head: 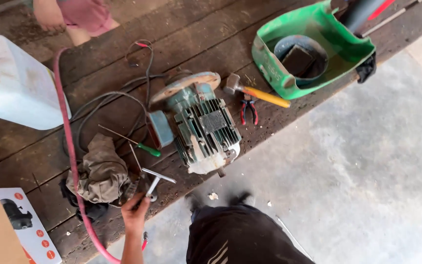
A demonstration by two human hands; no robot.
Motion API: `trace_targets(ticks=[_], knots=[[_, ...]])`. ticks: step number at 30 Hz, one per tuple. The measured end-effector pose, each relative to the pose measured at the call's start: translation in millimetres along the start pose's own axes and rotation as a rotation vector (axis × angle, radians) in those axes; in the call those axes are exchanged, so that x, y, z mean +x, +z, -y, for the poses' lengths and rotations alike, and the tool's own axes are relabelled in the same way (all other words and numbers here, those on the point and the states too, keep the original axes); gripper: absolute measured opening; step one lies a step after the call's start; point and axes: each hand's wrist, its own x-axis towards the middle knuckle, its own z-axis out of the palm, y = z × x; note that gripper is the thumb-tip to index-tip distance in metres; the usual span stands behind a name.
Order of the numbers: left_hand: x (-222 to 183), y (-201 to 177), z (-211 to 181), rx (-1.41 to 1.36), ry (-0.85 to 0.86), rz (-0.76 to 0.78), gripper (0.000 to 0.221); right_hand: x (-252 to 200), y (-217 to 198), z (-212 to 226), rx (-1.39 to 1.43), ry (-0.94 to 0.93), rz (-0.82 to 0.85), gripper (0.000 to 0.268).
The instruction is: Disassembling an electric motor by removing the housing using various hand tools like a screwdriver, hammer, and wrench.
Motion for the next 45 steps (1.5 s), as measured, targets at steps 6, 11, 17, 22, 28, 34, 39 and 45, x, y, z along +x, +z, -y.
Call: trace_targets(ticks=[6, 11, 17, 22, 28, 34, 39, 45], knots=[[-5, 127, -158, 0.559, 0.440, 0.628, 0.009, -69, 249, -137, 0.281, 0.268, 0.477, 0.084], [5, 233, -189, 0.696, 0.220, 0.880, 0.024, -106, 321, -122, 0.740, 0.436, 0.432, 0.056], [7, 276, -166, -0.192, -0.431, 0.418, 0.027, -166, 369, -158, 1.488, 0.723, -0.128, 0.044], [3, 284, -147, -0.402, -0.533, 0.522, 0.052, -160, 388, -130, 1.702, 0.705, -0.312, 0.052], [8, 288, -149, -0.373, -0.618, 0.527, 0.043, -154, 402, -119, 1.718, 0.723, -0.388, 0.047], [13, 288, -147, -0.316, -0.597, 0.537, 0.039, -148, 413, -116, 1.801, 0.701, -0.384, 0.041], [12, 290, -148, -0.322, -0.626, 0.520, 0.037, -151, 415, -118, 1.792, 0.613, -0.352, 0.045], [10, 295, -162, -0.311, -0.607, 0.484, 0.034, -141, 399, -111, 2.149, 0.633, -0.258, 0.047]])
